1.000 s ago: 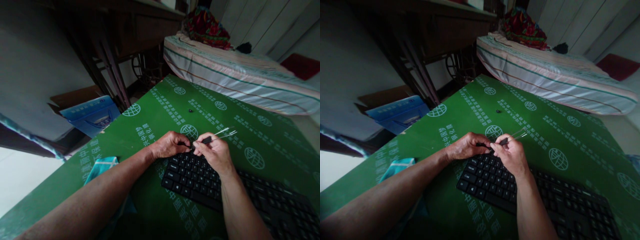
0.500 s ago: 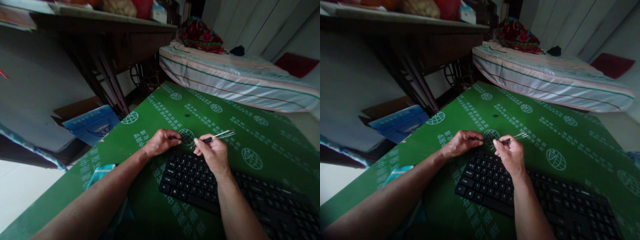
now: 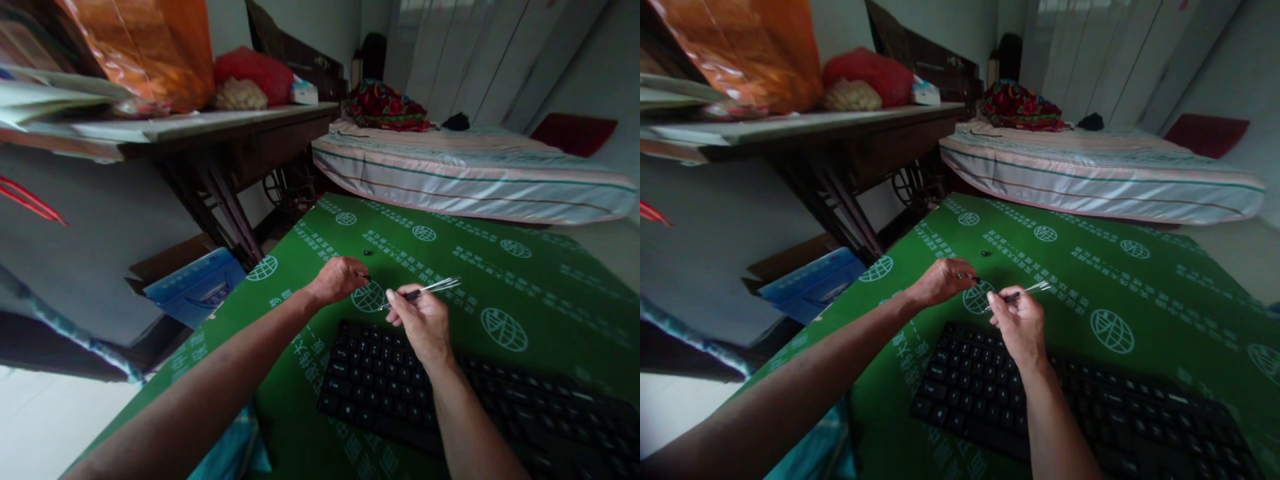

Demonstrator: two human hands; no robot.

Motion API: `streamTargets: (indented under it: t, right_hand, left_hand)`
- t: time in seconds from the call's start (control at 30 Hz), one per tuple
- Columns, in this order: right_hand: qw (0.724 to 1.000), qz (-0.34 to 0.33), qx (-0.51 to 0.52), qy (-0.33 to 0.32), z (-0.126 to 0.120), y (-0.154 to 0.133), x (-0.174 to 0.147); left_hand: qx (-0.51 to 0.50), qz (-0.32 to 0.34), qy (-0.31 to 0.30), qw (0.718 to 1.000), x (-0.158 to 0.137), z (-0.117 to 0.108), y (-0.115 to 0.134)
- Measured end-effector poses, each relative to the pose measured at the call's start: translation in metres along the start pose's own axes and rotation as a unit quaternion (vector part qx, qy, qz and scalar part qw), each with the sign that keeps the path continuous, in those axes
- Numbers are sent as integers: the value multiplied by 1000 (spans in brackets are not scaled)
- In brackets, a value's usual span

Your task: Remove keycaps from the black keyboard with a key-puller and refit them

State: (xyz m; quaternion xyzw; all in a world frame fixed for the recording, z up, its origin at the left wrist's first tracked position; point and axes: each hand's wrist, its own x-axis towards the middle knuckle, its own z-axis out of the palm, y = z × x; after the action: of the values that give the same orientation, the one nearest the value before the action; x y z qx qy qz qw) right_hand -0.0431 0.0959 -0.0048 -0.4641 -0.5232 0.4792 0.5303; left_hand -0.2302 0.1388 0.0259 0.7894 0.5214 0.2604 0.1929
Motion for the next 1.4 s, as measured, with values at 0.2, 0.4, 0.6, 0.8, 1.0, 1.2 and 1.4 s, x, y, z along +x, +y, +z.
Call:
streamTargets:
  t: [0.2,0.4,0.6,0.8,1.0,1.2,1.4]
  right_hand:
    - [999,12,21,26,-1,-1,2]
    - [999,33,13,23,0,-2,1]
    - [999,35,-2,16,2,-4,0]
    - [999,40,-11,14,5,-5,-1]
    - [999,43,-21,5,5,-4,-2]
    - [999,39,-21,5,4,-5,-2]
    - [999,43,-27,-3,4,-1,-2]
  left_hand:
    - [92,20,53,994,33,22,-26]
    - [120,42,56,990,62,33,-50]
    - [115,52,36,991,83,31,-67]
    - [106,51,25,993,86,32,-75]
    - [101,47,26,993,86,35,-77]
    - [99,50,26,994,86,36,-79]
    - [98,50,28,994,86,38,-81]
